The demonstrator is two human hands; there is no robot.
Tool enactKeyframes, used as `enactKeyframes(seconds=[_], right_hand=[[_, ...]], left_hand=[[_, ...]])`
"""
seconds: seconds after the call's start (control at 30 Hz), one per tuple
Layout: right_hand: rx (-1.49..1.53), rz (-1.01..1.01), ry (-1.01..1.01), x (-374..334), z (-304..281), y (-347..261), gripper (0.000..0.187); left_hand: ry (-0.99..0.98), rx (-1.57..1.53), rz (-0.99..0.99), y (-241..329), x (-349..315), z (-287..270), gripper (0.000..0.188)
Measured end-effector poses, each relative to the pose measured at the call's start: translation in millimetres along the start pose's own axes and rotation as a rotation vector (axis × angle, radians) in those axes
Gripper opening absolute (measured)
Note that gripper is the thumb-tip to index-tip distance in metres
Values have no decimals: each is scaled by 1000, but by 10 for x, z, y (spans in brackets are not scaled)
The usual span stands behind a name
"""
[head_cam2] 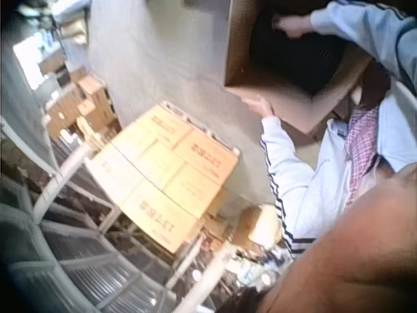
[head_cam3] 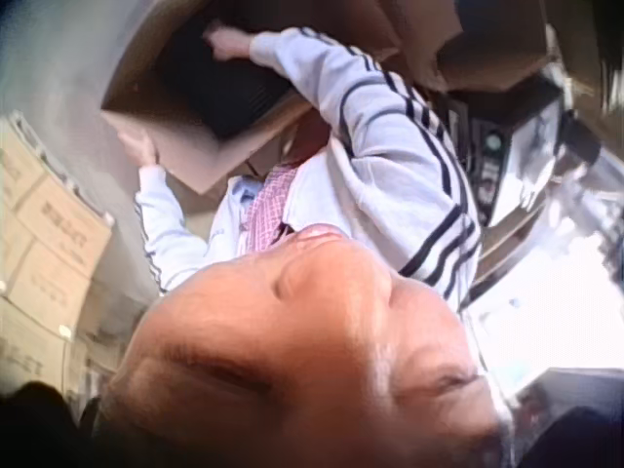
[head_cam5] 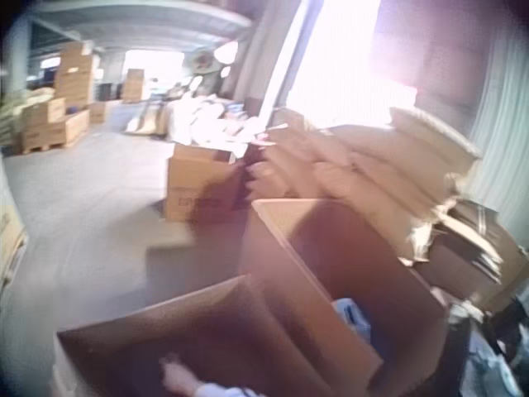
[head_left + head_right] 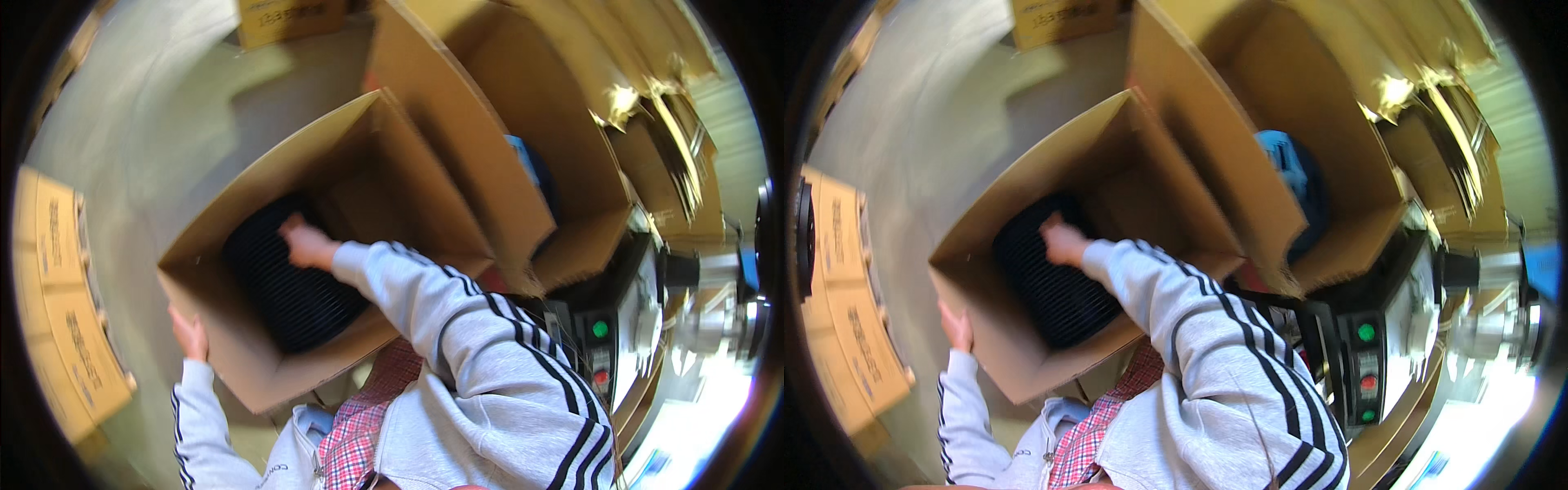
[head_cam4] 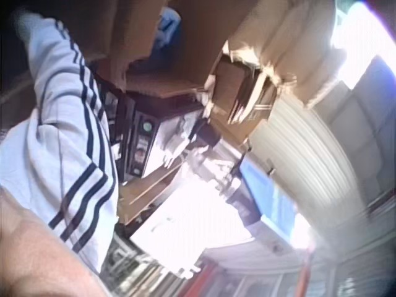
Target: The person assembles blue plastic reels by placing them onto a vertical spindle on a small machine, then removes them and stacks them into a cardboard box. The process is repeated multiple times with consistent handling of the reels and box.
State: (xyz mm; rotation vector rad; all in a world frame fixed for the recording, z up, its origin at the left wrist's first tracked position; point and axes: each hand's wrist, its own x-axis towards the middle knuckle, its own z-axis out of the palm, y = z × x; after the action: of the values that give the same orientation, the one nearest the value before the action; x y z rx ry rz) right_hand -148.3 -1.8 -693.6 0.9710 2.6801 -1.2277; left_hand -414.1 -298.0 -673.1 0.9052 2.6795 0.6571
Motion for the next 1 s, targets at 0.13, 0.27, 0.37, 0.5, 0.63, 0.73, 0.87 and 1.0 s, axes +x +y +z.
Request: enactKeyframes(seconds=[0.13,0.27,0.37,0.5,0.63,0.73,0.87,1.0], right_hand=[[409,-344,180,-947,-319,-832,31],[649,-415,133,-2273,-766,-1250,24],[616,-292,153,-3091,-722,-974,24],[572,-18,392,-4159,-741,-618,26],[759,340,528,-4849,-706,-414,22],[763,249,612,-5071,-662,-363,22],[792,310,686,-5455,-769,-352,24],[841,573,947,-6153,-816,-408,24]], left_hand=[[-16,4,-5,-168,157,103,80],[-42,63,-42,167,157,-37,80],[-44,225,-106,385,222,-114,80],[237,258,421,1113,196,-177,74],[-388,-503,851,4098,-682,-506,41],[-610,-457,1446,5969,-1534,-517,41],[-938,129,1765,7586,-1946,775,66],[-681,858,1646,7928,-2219,2397,107]])
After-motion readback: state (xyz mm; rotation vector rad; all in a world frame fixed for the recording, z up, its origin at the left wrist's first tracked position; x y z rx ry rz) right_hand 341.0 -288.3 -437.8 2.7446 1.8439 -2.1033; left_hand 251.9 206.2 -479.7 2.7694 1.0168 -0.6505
